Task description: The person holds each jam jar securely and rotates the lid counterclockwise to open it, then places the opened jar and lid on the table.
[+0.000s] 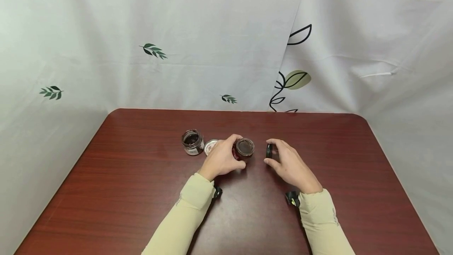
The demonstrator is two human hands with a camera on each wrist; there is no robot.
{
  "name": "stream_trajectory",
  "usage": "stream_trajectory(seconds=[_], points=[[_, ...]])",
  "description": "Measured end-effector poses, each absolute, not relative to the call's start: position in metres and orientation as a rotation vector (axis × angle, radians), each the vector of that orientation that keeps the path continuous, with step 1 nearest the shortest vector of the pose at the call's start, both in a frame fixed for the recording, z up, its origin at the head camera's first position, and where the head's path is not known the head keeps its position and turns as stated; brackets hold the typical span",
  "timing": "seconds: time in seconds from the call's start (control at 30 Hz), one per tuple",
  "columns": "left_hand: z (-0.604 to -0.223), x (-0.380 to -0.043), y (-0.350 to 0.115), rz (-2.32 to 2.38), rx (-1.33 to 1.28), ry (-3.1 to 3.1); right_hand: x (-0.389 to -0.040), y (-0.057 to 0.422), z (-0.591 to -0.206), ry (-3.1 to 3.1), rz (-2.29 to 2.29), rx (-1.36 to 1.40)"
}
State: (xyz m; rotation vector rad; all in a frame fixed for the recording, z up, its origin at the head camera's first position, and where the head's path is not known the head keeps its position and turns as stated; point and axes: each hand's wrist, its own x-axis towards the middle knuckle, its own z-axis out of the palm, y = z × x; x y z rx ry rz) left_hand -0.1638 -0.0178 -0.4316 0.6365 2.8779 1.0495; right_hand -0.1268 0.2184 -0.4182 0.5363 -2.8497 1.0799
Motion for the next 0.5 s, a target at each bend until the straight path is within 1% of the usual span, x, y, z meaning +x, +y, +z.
stream_trajectory(seconds=[0.5], points=[[-0.4298, -0.1679, -0.0181, 1.062, 0.602, 2.833, -0.1313, 0.2175, -0.425, -2.873, 1.096, 0.558]])
